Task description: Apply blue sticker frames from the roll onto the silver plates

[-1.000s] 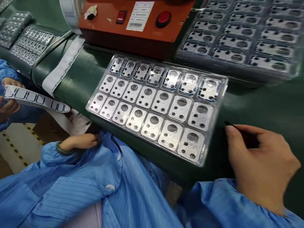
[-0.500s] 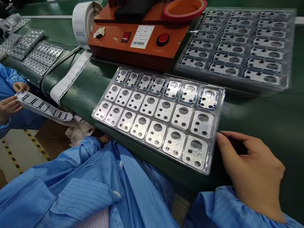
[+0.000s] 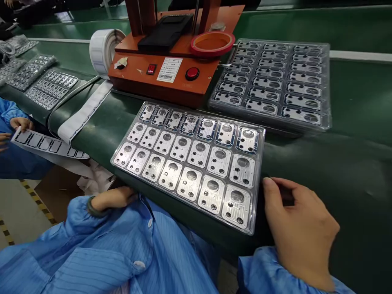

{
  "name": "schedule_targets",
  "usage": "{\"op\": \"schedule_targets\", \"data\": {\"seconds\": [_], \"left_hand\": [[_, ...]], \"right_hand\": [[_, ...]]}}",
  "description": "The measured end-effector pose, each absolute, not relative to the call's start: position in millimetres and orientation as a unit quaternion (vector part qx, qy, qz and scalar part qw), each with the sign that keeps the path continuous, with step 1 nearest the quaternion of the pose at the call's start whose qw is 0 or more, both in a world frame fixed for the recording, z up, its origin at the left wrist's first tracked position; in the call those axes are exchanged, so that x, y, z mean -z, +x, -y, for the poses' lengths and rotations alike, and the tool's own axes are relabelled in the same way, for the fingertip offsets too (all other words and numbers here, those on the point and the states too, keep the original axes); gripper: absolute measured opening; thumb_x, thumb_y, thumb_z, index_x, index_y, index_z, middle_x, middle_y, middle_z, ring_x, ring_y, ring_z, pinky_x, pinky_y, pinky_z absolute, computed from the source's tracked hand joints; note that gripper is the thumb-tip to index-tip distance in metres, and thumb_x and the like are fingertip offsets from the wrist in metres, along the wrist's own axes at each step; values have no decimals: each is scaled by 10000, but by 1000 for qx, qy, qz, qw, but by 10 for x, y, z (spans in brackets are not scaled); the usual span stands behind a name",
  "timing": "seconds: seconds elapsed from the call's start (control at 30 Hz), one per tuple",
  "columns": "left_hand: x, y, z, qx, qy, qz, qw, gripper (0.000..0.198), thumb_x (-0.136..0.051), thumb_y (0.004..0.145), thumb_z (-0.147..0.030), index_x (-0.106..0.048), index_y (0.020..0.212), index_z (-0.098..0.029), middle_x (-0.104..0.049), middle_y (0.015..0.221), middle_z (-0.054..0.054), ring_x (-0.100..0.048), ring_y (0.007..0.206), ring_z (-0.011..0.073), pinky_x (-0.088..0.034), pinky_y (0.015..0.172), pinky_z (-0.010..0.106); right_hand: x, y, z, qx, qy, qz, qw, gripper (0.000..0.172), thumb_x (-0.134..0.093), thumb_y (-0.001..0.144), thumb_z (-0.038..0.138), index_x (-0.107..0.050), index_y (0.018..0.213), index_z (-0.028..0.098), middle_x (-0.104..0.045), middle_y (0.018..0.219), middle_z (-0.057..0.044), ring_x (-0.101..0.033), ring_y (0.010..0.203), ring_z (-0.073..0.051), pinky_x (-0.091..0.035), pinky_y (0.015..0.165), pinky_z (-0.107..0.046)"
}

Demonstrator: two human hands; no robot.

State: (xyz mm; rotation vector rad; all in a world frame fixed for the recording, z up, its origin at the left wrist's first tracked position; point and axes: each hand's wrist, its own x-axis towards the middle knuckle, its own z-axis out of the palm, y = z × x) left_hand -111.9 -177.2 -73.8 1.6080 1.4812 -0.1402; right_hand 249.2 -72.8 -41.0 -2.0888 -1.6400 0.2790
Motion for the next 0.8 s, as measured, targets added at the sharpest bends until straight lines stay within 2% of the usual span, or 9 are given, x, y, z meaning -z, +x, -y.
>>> {"op": "schedule_targets", "data": {"seconds": [0.1,0.17,0.27,0.37,0.47,0.6,0.7,0.8], "left_hand": [[98,-1089,1723,83,689,-519,499,236,-464,946,-338,-638,898,-186,-675,829,29,-614,721,155,-488,706,276],[-294,-1069,1657,64,726,-448,518,251,-419,963,-376,-605,971,-207,-670,870,20,-604,744,143,-465,683,250],[-566,-1066,1499,-28,740,-476,474,216,-423,962,-371,-582,1015,-235,-670,930,15,-617,811,143,-473,721,243],[-460,-1109,1258,-151,741,-579,305,229,-428,951,-380,-573,1066,-246,-645,979,38,-617,883,181,-490,793,299],[-248,-1183,994,-201,729,-642,124,239,-448,930,-374,-589,1047,-221,-590,1021,70,-603,879,212,-494,829,360],[-99,-1330,788,-208,730,-649,53,236,-466,924,-354,-599,1050,-205,-586,1047,84,-583,984,244,-484,906,398],[-29,-1489,815,-217,699,-681,-9,217,-475,921,-327,-602,1036,-192,-591,1069,103,-550,1060,262,-456,966,419],[95,-1682,938,-263,629,-730,-38,207,-476,919,-289,-608,1034,-177,-584,1106,118,-556,1090,240,-467,967,386]], "right_hand": [[358,2408,715,-97,-757,610,213,518,-386,754,545,-691,962,183,-660,867,-121,-622,843,-315,-471,755,-442],[335,2374,718,-113,-749,613,226,505,-389,778,531,-686,984,178,-670,911,-125,-621,835,-304,-471,764,-442],[316,2378,756,-130,-737,618,242,429,-451,833,491,-684,1000,173,-686,964,-129,-624,781,-266,-478,750,-423],[276,2415,827,-99,-710,637,285,296,-505,876,401,-681,957,176,-705,987,-124,-647,837,-252,-496,737,-385],[172,2428,887,-46,-660,662,351,210,-519,911,325,-666,940,178,-709,1024,-108,-656,974,-245,-518,770,-348],[-3,2368,887,-45,-575,746,333,188,-531,934,296,-647,1012,171,-685,1097,-110,-638,1052,-244,-536,780,-334],[-50,2256,859,-25,-479,818,317,174,-523,938,266,-632,1030,166,-670,1126,-129,-637,1042,-279,-529,827,-409],[-2,2097,833,1,-380,861,339,151,-533,923,206,-615,1045,170,-661,1129,-141,-642,1015,-295,-499,893,-466]]}}
